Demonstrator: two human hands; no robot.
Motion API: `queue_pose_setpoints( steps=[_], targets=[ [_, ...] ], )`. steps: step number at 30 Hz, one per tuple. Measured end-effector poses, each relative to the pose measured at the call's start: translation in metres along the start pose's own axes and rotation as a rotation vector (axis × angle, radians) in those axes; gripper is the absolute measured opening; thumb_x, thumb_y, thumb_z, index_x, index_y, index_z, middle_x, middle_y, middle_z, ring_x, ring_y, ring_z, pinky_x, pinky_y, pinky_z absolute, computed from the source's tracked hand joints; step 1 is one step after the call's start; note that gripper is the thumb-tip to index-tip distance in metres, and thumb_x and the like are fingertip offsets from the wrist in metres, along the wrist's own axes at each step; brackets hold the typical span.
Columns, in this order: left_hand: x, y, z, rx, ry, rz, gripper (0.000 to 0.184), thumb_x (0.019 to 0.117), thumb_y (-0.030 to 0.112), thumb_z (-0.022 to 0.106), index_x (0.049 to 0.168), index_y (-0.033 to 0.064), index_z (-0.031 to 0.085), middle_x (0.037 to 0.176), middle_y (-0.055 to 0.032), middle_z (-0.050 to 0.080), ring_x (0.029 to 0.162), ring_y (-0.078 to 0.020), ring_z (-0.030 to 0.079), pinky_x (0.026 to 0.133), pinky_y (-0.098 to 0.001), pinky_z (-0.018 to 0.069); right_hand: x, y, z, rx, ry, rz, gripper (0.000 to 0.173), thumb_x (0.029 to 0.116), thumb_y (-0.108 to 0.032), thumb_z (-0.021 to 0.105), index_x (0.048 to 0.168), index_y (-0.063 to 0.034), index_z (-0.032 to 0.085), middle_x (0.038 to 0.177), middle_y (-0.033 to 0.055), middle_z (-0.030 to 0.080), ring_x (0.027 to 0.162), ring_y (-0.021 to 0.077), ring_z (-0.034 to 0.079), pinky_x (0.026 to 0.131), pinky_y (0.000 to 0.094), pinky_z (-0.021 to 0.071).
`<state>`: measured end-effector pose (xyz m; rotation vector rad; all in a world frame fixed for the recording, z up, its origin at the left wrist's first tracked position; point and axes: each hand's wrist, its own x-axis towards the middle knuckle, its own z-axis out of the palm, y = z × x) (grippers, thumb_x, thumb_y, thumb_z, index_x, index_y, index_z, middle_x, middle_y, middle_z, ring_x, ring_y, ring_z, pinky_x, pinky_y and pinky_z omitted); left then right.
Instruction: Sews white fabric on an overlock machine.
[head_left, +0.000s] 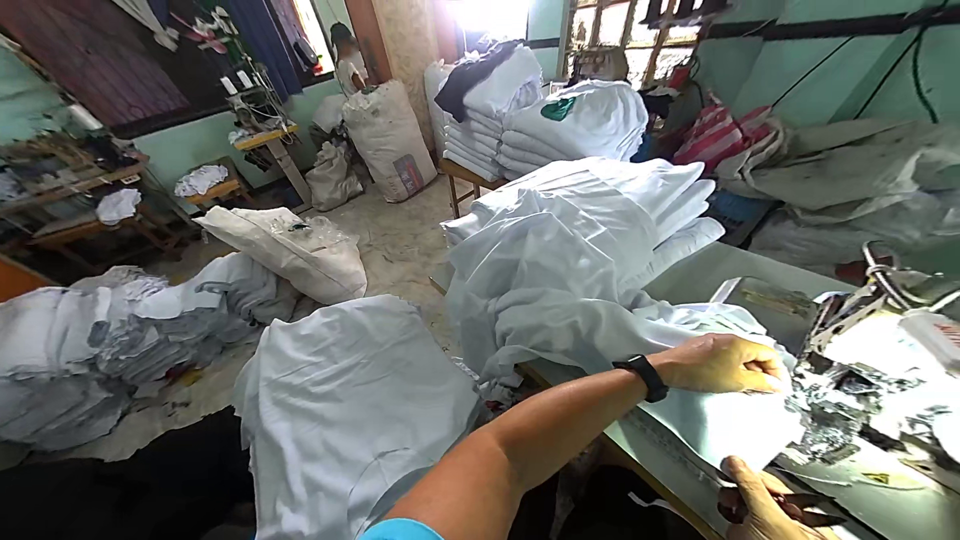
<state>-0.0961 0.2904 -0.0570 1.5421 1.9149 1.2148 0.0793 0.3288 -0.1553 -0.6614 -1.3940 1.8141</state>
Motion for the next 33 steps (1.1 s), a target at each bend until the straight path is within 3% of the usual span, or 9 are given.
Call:
queue_pose_setpoints(
  steps=[13, 18, 26, 30, 33],
  targets=[
    [-0.003, 0.001, 0.001, 0.003, 0.007, -0.016, 0.016, 0.0985, 0.000, 0.059, 0.099, -0.0138, 0.067, 0.084, -0.0188, 0.066, 0.077, -0.0202, 0.060, 0.075, -0.0340, 0.0487, -0.003, 0.001, 0.001, -0.037, 0.029, 0.093, 0.023, 0.0965, 0.003, 0.058, 0.078, -0.0097, 0.061, 0.063, -0.0081, 0.066, 0.044, -0.0008, 0.055, 0.041, 0.0149, 0.0472],
    [-0.003, 0.002, 0.002, 0.026, 0.006, -0.022, 0.018, 0.0987, 0.001, 0.058, 0.100, -0.0142, 0.068, 0.087, -0.0213, 0.068, 0.081, -0.0247, 0.063, 0.080, -0.0387, 0.0499, -0.004, 0.002, -0.002, -0.019, 0.020, 0.034, 0.021, 0.0905, 0.005, 0.062, 0.077, -0.0105, 0.063, 0.064, -0.0084, 0.067, 0.046, -0.0007, 0.057, 0.043, 0.0155, 0.0488],
    [-0.006, -0.007, 0.006, 0.005, 0.080, 0.070, 0.016, 0.0962, 0.000, 0.060, 0.096, -0.0139, 0.068, 0.079, -0.0183, 0.066, 0.072, -0.0209, 0.060, 0.072, -0.0355, 0.0485, -0.006, 0.001, 0.000, -0.006, 0.036, 0.039, 0.026, 0.0888, 0.007, 0.062, 0.072, -0.0127, 0.064, 0.064, -0.0077, 0.068, 0.047, -0.0005, 0.057, 0.044, 0.0153, 0.0484],
    [-0.008, -0.006, 0.007, 0.026, 0.118, 0.067, 0.017, 0.0964, 0.000, 0.058, 0.096, -0.0137, 0.069, 0.082, -0.0202, 0.068, 0.077, -0.0251, 0.065, 0.075, -0.0394, 0.0513, -0.007, 0.004, 0.001, -0.015, 0.050, 0.015, 0.025, 0.0869, 0.007, 0.064, 0.072, -0.0137, 0.064, 0.065, -0.0094, 0.068, 0.048, -0.0015, 0.057, 0.045, 0.0154, 0.0487],
    [-0.018, -0.002, 0.003, 0.072, 0.193, 0.068, 0.017, 0.0954, -0.004, 0.055, 0.097, -0.0128, 0.070, 0.089, -0.0204, 0.071, 0.086, -0.0236, 0.068, 0.082, -0.0363, 0.0536, -0.009, 0.009, 0.005, -0.046, 0.072, -0.051, 0.018, 0.0846, 0.002, 0.068, 0.079, -0.0150, 0.063, 0.069, -0.0138, 0.066, 0.051, -0.0040, 0.056, 0.047, 0.0152, 0.0489]
  ],
)
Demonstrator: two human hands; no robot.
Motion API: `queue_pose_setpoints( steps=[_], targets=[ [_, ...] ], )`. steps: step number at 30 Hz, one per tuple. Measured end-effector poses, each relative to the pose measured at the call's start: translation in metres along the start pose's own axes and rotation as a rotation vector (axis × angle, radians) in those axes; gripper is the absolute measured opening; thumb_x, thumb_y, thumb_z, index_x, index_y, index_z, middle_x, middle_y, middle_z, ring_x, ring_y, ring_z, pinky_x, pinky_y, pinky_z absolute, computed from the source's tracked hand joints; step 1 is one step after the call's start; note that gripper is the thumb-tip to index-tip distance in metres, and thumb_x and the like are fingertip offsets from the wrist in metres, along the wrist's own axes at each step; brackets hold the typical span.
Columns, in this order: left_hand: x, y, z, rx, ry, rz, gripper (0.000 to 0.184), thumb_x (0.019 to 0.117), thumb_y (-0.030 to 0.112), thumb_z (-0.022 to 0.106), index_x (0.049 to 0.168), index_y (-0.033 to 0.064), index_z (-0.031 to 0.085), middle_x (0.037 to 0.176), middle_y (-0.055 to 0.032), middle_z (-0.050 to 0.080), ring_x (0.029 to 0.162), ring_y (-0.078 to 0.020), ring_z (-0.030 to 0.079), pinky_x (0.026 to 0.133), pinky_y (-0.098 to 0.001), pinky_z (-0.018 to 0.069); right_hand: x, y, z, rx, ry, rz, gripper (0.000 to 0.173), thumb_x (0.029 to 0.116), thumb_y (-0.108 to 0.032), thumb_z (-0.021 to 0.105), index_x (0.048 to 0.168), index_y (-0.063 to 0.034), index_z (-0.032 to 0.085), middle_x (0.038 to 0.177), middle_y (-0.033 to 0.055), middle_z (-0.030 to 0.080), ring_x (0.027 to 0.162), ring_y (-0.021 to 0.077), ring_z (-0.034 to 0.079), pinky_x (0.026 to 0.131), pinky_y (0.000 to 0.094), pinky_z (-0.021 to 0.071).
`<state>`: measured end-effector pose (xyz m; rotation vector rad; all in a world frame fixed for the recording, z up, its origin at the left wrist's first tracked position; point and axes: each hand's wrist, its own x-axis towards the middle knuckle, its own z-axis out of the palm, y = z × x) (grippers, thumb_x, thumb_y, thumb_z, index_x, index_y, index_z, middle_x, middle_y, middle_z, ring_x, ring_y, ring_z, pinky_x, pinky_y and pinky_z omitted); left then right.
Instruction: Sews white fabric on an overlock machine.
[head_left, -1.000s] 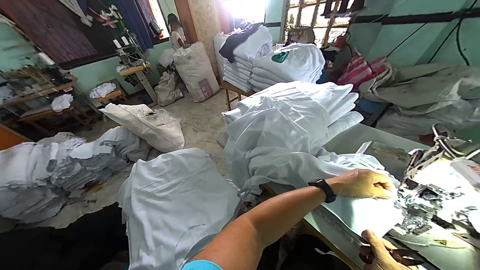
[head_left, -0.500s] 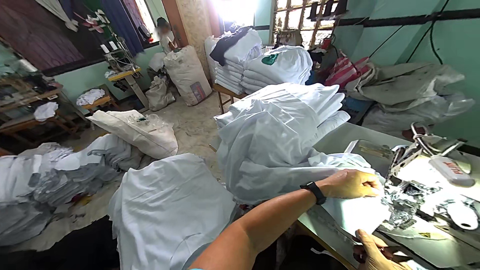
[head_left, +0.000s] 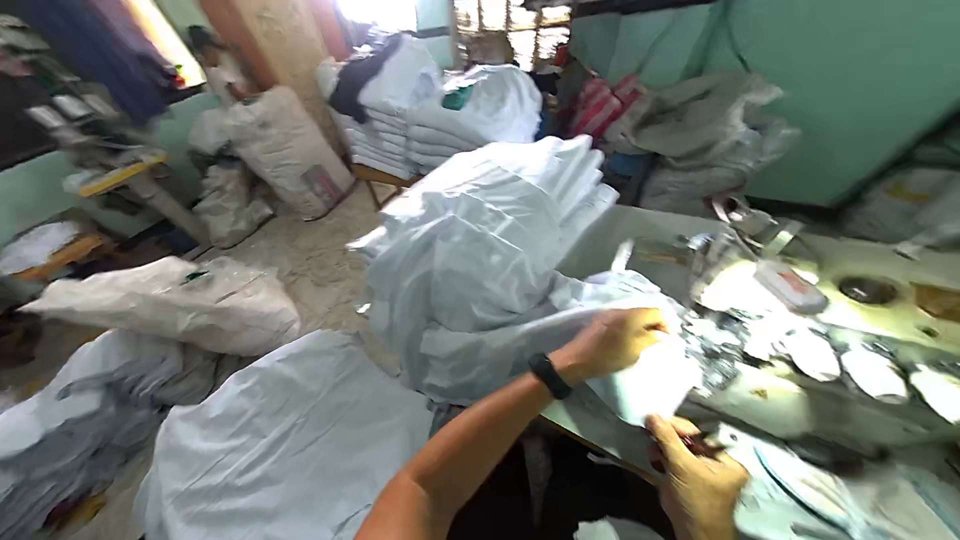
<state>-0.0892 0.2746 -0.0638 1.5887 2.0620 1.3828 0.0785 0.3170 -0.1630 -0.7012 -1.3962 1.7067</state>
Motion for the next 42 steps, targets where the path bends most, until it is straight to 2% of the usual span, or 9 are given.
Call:
queue_pose_setpoints(
  steps=[4, 10, 15, 18, 21, 25, 31, 37, 42],
  targets=[
    [-0.010, -0.025, 0.006, 0.123, 0.010, 0.150, 0.013, 0.0964, 0.000, 0.060, 0.097, -0.0056, 0.072, 0.094, -0.0160, 0.071, 0.091, -0.0226, 0.070, 0.087, -0.0364, 0.0568, -0.001, -0.005, 0.002, -0.022, 0.034, -0.055, 0.014, 0.0820, 0.000, 0.072, 0.077, -0.0119, 0.067, 0.073, -0.0113, 0.068, 0.058, -0.0043, 0.058, 0.053, 0.0149, 0.0502],
    [-0.003, -0.014, -0.006, 0.004, -0.174, 0.044, 0.007, 0.0948, 0.005, 0.067, 0.094, -0.0013, 0.071, 0.089, -0.0069, 0.067, 0.076, -0.0054, 0.062, 0.071, -0.0199, 0.0527, -0.002, -0.012, 0.003, -0.016, 0.065, -0.004, 0.009, 0.0815, 0.000, 0.074, 0.076, -0.0071, 0.073, 0.073, -0.0074, 0.070, 0.058, -0.0054, 0.058, 0.054, 0.0133, 0.0491],
    [0.006, -0.001, 0.005, 0.099, -0.308, 0.007, 0.006, 0.0886, 0.012, 0.077, 0.090, 0.0058, 0.075, 0.078, -0.0015, 0.069, 0.069, -0.0076, 0.063, 0.066, -0.0275, 0.0533, -0.003, -0.013, 0.003, 0.042, 0.095, 0.065, 0.011, 0.0785, 0.004, 0.076, 0.077, -0.0060, 0.071, 0.068, -0.0049, 0.068, 0.054, -0.0023, 0.057, 0.050, 0.0144, 0.0471],
    [0.010, -0.003, 0.010, 0.144, -0.273, -0.067, 0.011, 0.0850, 0.012, 0.081, 0.089, 0.0065, 0.073, 0.074, -0.0017, 0.066, 0.064, -0.0115, 0.059, 0.062, -0.0335, 0.0499, -0.002, -0.018, 0.003, 0.064, 0.056, 0.119, 0.014, 0.0808, 0.007, 0.073, 0.093, 0.0003, 0.069, 0.069, -0.0043, 0.067, 0.056, -0.0005, 0.059, 0.053, 0.0154, 0.0503],
    [0.004, -0.006, 0.014, 0.195, -0.197, 0.030, 0.006, 0.0843, 0.013, 0.081, 0.088, 0.0091, 0.078, 0.089, -0.0042, 0.066, 0.079, -0.0155, 0.064, 0.069, -0.0363, 0.0536, -0.004, -0.022, 0.003, 0.007, 0.034, 0.082, 0.006, 0.0865, 0.005, 0.069, 0.087, -0.0014, 0.070, 0.071, -0.0053, 0.069, 0.058, -0.0029, 0.061, 0.054, 0.0133, 0.0502],
    [-0.031, 0.003, 0.035, 0.571, -0.026, 0.297, 0.018, 0.0965, 0.010, 0.061, 0.099, 0.0056, 0.079, 0.095, -0.0120, 0.074, 0.090, -0.0298, 0.071, 0.076, -0.0445, 0.0573, -0.015, -0.031, 0.003, -0.204, 0.005, -0.128, 0.015, 0.0852, 0.001, 0.069, 0.099, 0.0069, 0.065, 0.077, -0.0001, 0.068, 0.064, -0.0029, 0.063, 0.061, 0.0137, 0.0545],
    [-0.023, -0.015, 0.028, 0.398, -0.087, 0.193, 0.030, 0.0994, 0.012, 0.049, 0.113, -0.0025, 0.072, 0.124, -0.0162, 0.071, 0.125, -0.0323, 0.064, 0.106, -0.0548, 0.0473, 0.019, -0.024, 0.010, -0.304, 0.023, -0.359, 0.010, 0.0871, 0.000, 0.068, 0.092, 0.0074, 0.073, 0.078, 0.0051, 0.072, 0.066, -0.0034, 0.063, 0.064, 0.0116, 0.0527],
    [0.023, -0.038, 0.010, 0.300, -0.170, 0.176, 0.030, 0.0973, 0.011, 0.057, 0.118, -0.0050, 0.070, 0.126, -0.0206, 0.069, 0.126, -0.0369, 0.062, 0.108, -0.0602, 0.0423, 0.048, -0.020, 0.017, -0.609, 0.158, -0.547, 0.012, 0.0853, -0.006, 0.070, 0.087, 0.0016, 0.079, 0.070, 0.0081, 0.072, 0.057, 0.0050, 0.063, 0.056, 0.0197, 0.0498],
    [0.065, -0.047, 0.005, 0.288, -0.146, 0.073, 0.028, 0.0967, 0.010, 0.062, 0.118, -0.0064, 0.071, 0.130, -0.0229, 0.067, 0.129, -0.0378, 0.060, 0.112, -0.0594, 0.0383, 0.004, 0.020, 0.006, -0.500, -0.072, -0.523, 0.018, 0.0940, -0.004, 0.061, 0.084, 0.0074, 0.071, 0.069, 0.0107, 0.067, 0.059, 0.0050, 0.061, 0.060, 0.0156, 0.0513]
  ],
)
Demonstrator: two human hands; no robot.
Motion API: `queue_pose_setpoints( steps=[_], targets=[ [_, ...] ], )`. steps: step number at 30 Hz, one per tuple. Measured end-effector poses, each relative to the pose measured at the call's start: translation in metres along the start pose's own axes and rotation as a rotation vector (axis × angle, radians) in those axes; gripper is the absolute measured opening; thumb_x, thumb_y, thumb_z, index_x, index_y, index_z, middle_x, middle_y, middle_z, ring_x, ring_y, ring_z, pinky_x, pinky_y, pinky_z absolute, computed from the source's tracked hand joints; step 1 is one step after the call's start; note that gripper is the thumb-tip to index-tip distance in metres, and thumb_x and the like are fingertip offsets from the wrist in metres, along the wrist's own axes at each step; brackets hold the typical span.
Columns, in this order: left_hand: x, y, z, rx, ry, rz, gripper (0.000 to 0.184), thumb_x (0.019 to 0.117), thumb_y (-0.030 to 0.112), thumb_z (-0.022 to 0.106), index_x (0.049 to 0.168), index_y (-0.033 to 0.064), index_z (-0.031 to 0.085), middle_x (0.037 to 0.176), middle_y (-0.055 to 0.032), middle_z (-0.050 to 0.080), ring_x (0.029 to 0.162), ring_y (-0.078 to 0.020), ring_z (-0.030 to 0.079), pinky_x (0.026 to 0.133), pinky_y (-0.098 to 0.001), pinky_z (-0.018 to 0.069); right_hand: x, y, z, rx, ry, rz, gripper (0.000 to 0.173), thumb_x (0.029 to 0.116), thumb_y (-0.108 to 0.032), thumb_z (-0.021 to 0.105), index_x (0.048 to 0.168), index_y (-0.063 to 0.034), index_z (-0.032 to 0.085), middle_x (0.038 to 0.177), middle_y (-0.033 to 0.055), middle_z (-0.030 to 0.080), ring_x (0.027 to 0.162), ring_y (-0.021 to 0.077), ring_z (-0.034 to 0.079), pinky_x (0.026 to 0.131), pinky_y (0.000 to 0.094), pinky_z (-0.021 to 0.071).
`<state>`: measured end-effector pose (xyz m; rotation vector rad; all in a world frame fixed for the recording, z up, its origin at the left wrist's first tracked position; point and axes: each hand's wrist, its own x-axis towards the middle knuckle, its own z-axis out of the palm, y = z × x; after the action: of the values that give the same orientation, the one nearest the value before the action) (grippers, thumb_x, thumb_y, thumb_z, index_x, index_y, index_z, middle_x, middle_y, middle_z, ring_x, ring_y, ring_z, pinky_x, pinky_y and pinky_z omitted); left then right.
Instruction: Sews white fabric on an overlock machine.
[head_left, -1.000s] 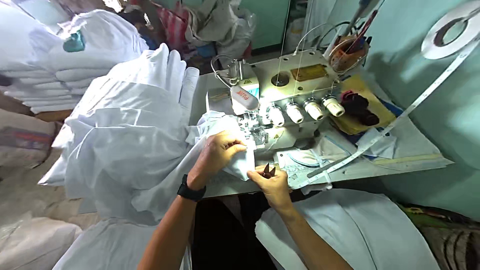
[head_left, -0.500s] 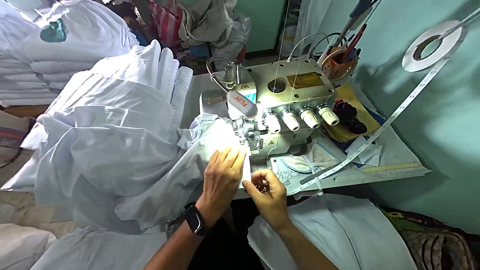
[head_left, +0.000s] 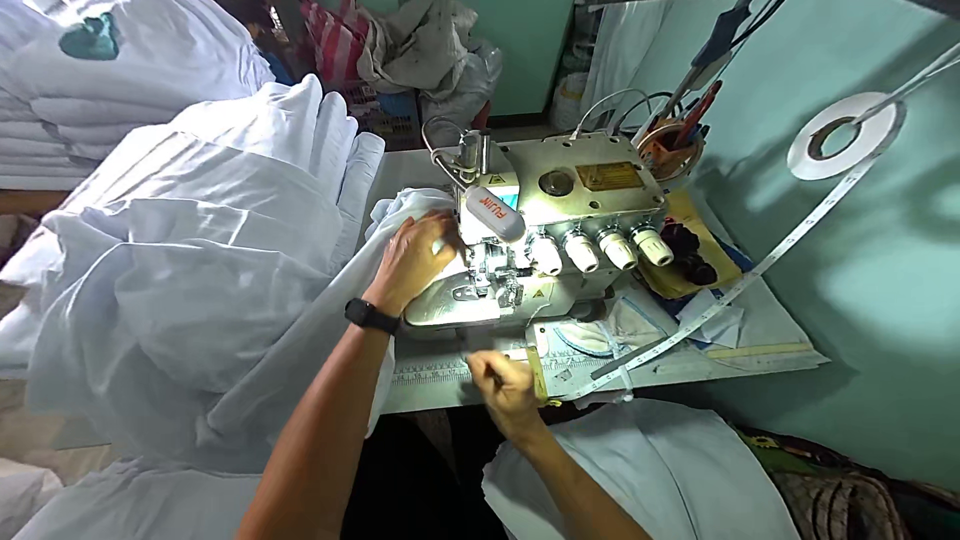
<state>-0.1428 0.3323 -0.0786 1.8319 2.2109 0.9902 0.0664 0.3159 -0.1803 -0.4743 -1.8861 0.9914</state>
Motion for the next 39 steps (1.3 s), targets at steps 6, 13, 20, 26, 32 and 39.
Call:
queue_pose_setpoints(
  steps=[6, 13, 20, 26, 32, 39],
  targets=[
    [0.008, -0.017, 0.002, -0.232, 0.140, -0.393, 0.041, 0.1069, 0.015, 0.049, 0.143, -0.0033, 0.055, 0.157, -0.0207, 0.044, 0.150, -0.0306, 0.038, 0.123, -0.0467, 0.0281, -0.007, 0.001, -0.019, 0.100, -0.164, 0.184, 0.046, 0.0970, -0.041, 0.061, 0.082, 0.0022, 0.067, 0.063, 0.0008, 0.058, 0.054, 0.0003, 0.050, 0.052, 0.0182, 0.0425],
    [-0.112, 0.045, 0.022, -0.213, 0.232, -0.495, 0.096, 0.0825, 0.024, 0.084, 0.155, -0.0082, 0.030, 0.134, -0.0309, 0.059, 0.120, -0.0393, 0.063, 0.101, -0.0556, 0.0507, 0.070, -0.034, -0.041, -0.620, -0.153, -0.215, 0.030, 0.0955, -0.025, 0.061, 0.092, 0.0017, 0.074, 0.074, 0.0139, 0.066, 0.060, 0.0287, 0.064, 0.051, 0.0423, 0.0488],
    [-0.161, 0.047, 0.041, 0.000, 0.419, -0.350, 0.046, 0.0882, -0.013, 0.054, 0.134, -0.0149, 0.057, 0.110, -0.0292, 0.072, 0.098, -0.0374, 0.074, 0.088, -0.0489, 0.0583, 0.089, -0.056, -0.013, -0.681, -0.295, -0.196, 0.019, 0.0953, -0.011, 0.067, 0.087, 0.0059, 0.069, 0.076, 0.0184, 0.063, 0.061, 0.0348, 0.065, 0.048, 0.0479, 0.0489],
    [-0.257, 0.051, 0.039, -0.656, 0.372, -0.135, 0.018, 0.0996, 0.006, 0.057, 0.107, -0.0031, 0.071, 0.109, -0.0019, 0.075, 0.104, 0.0013, 0.067, 0.095, -0.0202, 0.0543, 0.026, -0.031, -0.012, -0.273, -0.169, -0.162, 0.022, 0.0949, -0.015, 0.065, 0.092, 0.0041, 0.074, 0.074, 0.0119, 0.066, 0.060, 0.0181, 0.061, 0.055, 0.0299, 0.0502],
    [-0.274, 0.055, 0.045, -0.716, 0.388, -0.052, 0.014, 0.1044, 0.014, 0.055, 0.105, 0.0048, 0.066, 0.120, 0.0011, 0.071, 0.120, -0.0009, 0.061, 0.104, -0.0228, 0.0498, 0.002, -0.025, 0.009, -0.431, -0.137, -0.249, 0.023, 0.0918, -0.017, 0.068, 0.093, 0.0054, 0.074, 0.077, 0.0156, 0.068, 0.062, 0.0253, 0.066, 0.054, 0.0347, 0.0517],
    [-0.285, 0.053, 0.034, -0.739, 0.135, -0.100, 0.018, 0.0997, 0.008, 0.056, 0.100, -0.0075, 0.067, 0.104, -0.0099, 0.075, 0.100, 0.0002, 0.068, 0.092, -0.0182, 0.0532, 0.001, -0.034, 0.010, 0.081, -0.138, -0.015, 0.017, 0.0956, -0.008, 0.063, 0.095, 0.0064, 0.072, 0.079, 0.0052, 0.066, 0.071, 0.0012, 0.060, 0.068, 0.0154, 0.0514]
  ],
)
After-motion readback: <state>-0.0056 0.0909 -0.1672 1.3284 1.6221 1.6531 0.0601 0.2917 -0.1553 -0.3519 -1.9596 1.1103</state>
